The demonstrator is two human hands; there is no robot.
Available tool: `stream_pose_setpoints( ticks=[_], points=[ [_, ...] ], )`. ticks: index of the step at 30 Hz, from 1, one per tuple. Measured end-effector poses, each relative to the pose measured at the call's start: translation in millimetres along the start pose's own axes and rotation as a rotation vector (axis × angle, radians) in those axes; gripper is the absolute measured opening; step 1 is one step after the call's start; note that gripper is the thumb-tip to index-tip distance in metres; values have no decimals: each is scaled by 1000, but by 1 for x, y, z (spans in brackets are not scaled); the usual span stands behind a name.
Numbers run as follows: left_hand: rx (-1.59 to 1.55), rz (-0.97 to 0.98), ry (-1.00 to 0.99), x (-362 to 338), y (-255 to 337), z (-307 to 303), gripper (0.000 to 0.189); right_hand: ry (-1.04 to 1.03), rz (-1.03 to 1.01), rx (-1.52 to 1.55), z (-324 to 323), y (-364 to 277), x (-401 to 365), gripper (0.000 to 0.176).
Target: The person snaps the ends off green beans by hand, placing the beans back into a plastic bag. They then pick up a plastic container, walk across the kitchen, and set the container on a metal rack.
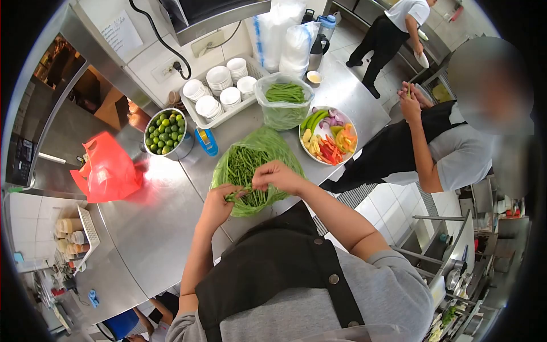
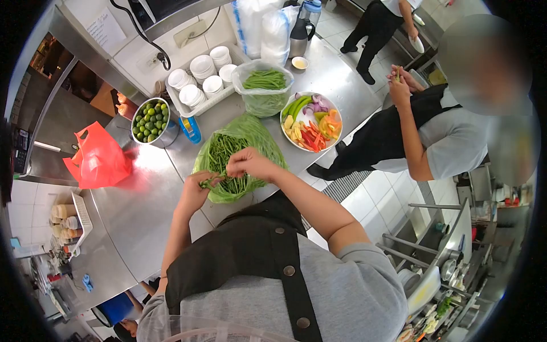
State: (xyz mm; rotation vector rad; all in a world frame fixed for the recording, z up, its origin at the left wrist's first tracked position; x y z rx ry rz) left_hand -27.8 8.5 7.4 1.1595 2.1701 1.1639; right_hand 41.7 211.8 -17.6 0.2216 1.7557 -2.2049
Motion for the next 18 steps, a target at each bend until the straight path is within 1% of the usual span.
stream_pose_setpoints(
  ticks=[2, 3, 4, 5, 7, 8, 11, 12, 15, 16, 18],
  points=[
    [39, -47, 42, 2, 5, -3, 21, 163, 43, 286, -11, 12, 5, 22],
    [-111, -49, 100, 3, 3, -1, 20, 240, 66, 428, -15, 18, 7, 23],
    [-259, -50, 162, 5, -3, 4, 19, 304, 84, 359, -17, 22, 8, 27],
    [-407, -55, 225, 6, -5, 8, 19, 331, 145, 205, -20, 26, 8, 27],
    [-615, -236, 263, 11, 11, -4, 20, 362, 269, -104, -23, 35, 6, 28],
    [-718, -324, 290, 16, 16, -10, 21, 372, 270, -234, -19, 28, 2, 29],
    [-1062, -300, 525, 29, 16, -17, 20, 296, 47, -166, -17, 32, 6, 20],
    [-1055, -284, 545, 33, 15, -21, 21, 293, -80, -144, -7, 19, 1, 18],
    [-1024, -250, 586, 39, 17, -26, 21, 216, -59, -164, -4, 9, 0, 25],
    [-1003, -242, 599, 41, 18, -26, 21, 231, -11, -150, -1, 3, -3, 23],
    [-953, -236, 618, 42, 21, -26, 20, 193, -82, -96, 3, -7, -6, 24]
  ],
)
Point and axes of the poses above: each hand's wrist, its own x-axis towards the middle knuckle, its own z-axis out of the palm, y = z × x, the point moved 3 cm from there along x, towards the middle knuckle, and after that the axes turned 5 degrees about z, right-handed, at the moved point
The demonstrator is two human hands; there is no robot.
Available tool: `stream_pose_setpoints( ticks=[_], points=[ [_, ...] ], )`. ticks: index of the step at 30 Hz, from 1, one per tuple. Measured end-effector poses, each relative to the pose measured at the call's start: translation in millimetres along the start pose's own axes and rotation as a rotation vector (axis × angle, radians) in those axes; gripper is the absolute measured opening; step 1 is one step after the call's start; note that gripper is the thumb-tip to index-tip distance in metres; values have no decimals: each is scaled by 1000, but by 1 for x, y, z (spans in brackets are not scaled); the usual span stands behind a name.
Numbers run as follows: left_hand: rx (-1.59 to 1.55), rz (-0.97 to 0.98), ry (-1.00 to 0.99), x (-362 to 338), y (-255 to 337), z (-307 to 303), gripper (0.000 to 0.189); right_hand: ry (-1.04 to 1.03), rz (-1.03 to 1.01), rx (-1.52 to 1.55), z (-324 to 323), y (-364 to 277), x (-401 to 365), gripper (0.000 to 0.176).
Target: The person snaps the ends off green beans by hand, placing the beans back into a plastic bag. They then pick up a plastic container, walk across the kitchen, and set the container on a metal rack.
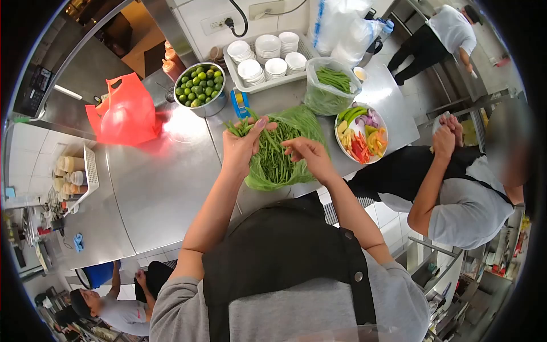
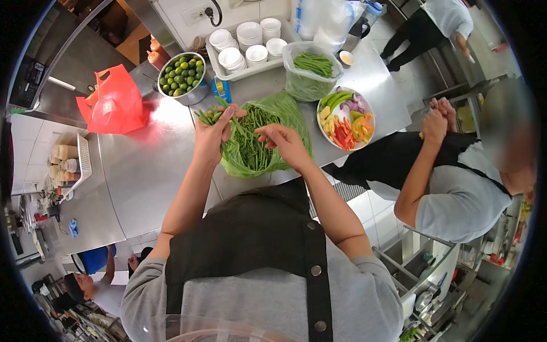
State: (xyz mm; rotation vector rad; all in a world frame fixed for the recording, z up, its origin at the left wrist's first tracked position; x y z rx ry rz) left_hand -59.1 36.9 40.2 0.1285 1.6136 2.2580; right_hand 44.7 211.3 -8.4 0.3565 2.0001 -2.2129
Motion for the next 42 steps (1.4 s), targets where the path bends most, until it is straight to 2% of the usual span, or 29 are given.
stream_pose_setpoints(
  ticks=[2, 5, 8, 11, 12, 16, 19, 23, 24, 26, 27, 29, 32, 35, 38, 42],
  points=[
    [52, 23, 20, -2, -1, 2, 19, -14, -85, 74, 2, -3, -2, 25],
    [91, 91, 42, -3, -4, 1, 18, 119, -200, -98, 20, -24, -9, 23],
    [136, 94, 92, -4, -6, 2, 18, 214, -304, -479, 32, -44, -14, 19],
    [211, 152, 131, -8, -8, 5, 18, 269, -436, -600, 30, -25, -4, 17],
    [218, 158, 139, -13, -4, 7, 15, 268, -397, -564, 31, -25, -3, 13],
    [183, 301, 99, -23, -11, 7, 12, 346, -542, -691, 40, -33, -6, 10],
    [128, 192, 139, -18, -11, 0, 13, 243, -838, -683, 55, -41, -20, 11],
    [-174, -89, 142, -21, -20, 2, 14, 326, -876, -546, 47, -47, -33, 13],
    [-232, -145, 151, -14, -30, -7, 15, 296, -892, -535, 48, -54, -39, 14],
    [-544, -261, 130, 5, -65, -41, 17, 228, -926, -509, 51, -67, -51, 16],
    [-699, -314, 117, 11, -80, -56, 18, 254, -934, -565, 48, -66, -50, 16],
    [-704, -380, 54, 8, -86, -66, 23, 305, -950, -673, 38, -63, -39, 15],
    [-535, -483, 16, -16, -81, -46, 28, 305, -466, -678, -3, -22, -2, 24],
    [-577, -623, 55, -44, -83, -24, 27, 175, -140, -424, -31, 16, 12, 33],
    [-557, -625, -69, -59, -105, -38, 25, 206, -102, -146, -29, 32, 15, 40],
    [-372, -605, -49, -67, -86, -39, 17, 177, -179, -505, -20, 17, 11, 31]
  ],
)
Point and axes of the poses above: each hand's wrist, its own x-axis towards the middle knuckle, its own z-axis out of the palm, y = z × x, the point moved 3 cm from there along x, towards the middle knuckle, and after that the axes turned 5 degrees about z, right-handed, at the moved point
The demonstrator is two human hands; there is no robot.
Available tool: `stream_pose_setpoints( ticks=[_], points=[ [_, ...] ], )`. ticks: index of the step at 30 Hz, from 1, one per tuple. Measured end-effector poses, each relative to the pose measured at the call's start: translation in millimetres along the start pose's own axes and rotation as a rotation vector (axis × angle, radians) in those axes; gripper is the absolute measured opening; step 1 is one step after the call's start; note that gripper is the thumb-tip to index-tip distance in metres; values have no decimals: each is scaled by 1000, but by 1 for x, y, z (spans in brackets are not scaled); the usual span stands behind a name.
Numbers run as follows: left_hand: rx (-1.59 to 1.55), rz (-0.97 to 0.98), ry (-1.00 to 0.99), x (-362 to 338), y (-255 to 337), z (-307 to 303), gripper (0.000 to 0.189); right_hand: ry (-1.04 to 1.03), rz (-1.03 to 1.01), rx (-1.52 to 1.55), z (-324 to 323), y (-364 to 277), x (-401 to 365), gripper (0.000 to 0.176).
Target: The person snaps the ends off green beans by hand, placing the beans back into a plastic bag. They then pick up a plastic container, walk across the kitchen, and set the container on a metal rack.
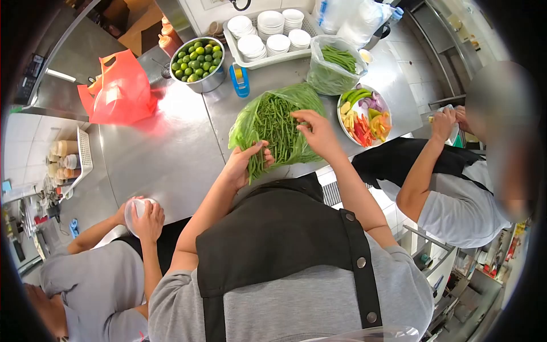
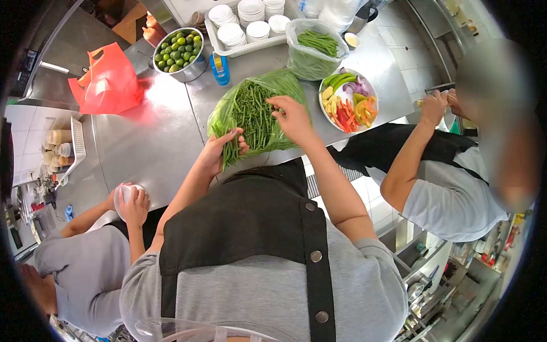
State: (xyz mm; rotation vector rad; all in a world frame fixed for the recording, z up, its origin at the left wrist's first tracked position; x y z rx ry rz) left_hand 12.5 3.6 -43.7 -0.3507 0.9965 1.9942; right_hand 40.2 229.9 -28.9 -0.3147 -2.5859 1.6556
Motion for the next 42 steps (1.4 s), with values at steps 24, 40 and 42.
stream_pose_setpoints(
  ticks=[24, 40, 42],
  points=[
    [884, 585, 2, -2, 45, 45, 23, 78, 35, 411, 22, -47, -6, 7],
    [1071, 585, -7, 13, 9, 26, 27, 249, -234, -326, 30, -18, 1, 10],
    [992, 590, -12, 5, 17, 32, 26, 138, -108, -495, 21, 2, 0, 12]
  ],
)
Point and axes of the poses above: each hand's wrist, its own x-axis towards the middle knuckle, its own z-axis out of the palm, y = z × x, the point moved 3 cm from there along x, towards the middle knuckle, and after that the axes turned 5 degrees about z, right-handed, at the moved point
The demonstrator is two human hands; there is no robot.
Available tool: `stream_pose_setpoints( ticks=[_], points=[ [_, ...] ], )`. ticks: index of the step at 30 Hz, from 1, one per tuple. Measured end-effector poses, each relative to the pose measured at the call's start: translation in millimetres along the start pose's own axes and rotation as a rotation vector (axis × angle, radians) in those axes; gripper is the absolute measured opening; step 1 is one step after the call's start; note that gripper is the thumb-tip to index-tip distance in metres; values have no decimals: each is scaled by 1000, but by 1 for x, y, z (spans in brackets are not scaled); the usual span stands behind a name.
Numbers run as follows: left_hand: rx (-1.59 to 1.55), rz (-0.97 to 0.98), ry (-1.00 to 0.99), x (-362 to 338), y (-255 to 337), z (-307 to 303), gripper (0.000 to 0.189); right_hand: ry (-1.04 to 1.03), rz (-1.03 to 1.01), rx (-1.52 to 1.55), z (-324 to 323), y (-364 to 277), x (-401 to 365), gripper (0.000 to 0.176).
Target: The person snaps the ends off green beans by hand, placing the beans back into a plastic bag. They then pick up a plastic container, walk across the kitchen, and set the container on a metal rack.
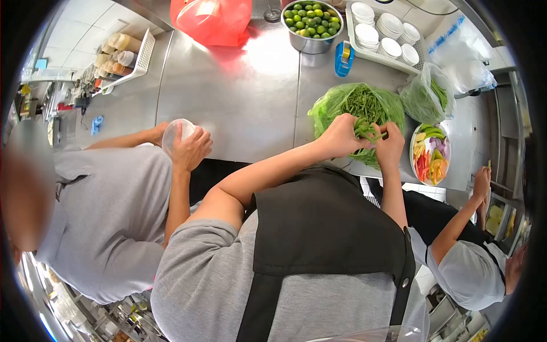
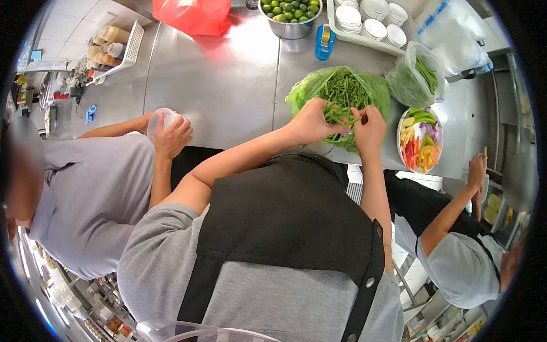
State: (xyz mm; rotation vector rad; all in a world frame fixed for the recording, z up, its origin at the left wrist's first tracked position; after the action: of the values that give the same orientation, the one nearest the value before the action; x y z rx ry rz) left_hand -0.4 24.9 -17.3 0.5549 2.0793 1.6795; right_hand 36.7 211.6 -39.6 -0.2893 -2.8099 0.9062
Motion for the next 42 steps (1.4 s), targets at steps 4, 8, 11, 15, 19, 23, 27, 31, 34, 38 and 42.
stream_pose_setpoints(
  ticks=[4, 8, 11, 15, 19, 23, 27, 31, 34, 38, 42],
  points=[
    [-389, -50, 165, 8, 2, -9, 24, -257, 251, 335, 12, 11, -8, 19],
    [-519, -90, 323, 13, 14, -17, 21, -351, 194, 880, 10, -31, -17, 21],
    [-567, -77, 357, 13, 10, -16, 20, -335, 285, 901, 18, -42, -25, 12],
    [-612, -83, 368, 12, 6, -18, 18, -352, 326, 909, 25, -33, -26, 8],
    [-585, -112, 442, 13, 6, -24, 17, -288, 323, 882, 28, -26, -21, 8],
    [-569, -36, 469, 19, -6, -30, 16, -236, 186, 795, 24, -31, -20, 8],
    [-580, -68, 488, 20, -4, -34, 15, -434, -201, 512, 5, -75, -23, 8],
    [-762, -157, 519, 28, -26, -54, 18, -640, -178, 446, 11, -82, -31, 9],
    [-1148, -253, 340, 30, -42, -71, 20, -490, -23, 259, 13, -49, -17, 22],
    [-1180, -322, 367, 15, -36, -68, 17, -255, 117, 85, 15, -6, 7, 31],
    [-919, -369, 309, 5, -42, -50, 24, -111, 135, -56, 27, 10, 19, 24]
  ],
)
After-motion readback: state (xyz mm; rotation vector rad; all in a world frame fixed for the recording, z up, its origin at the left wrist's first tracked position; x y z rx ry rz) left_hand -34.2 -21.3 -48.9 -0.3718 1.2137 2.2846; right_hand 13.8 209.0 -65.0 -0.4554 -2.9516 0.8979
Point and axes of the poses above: each hand's wrist, its own x-axis towards the middle knuckle, its own z-axis out of the palm, y = z × x, the point moved 3 cm from there along x, towards the middle knuckle, and after that the axes turned 5 degrees about z, right-handed, at the moved point
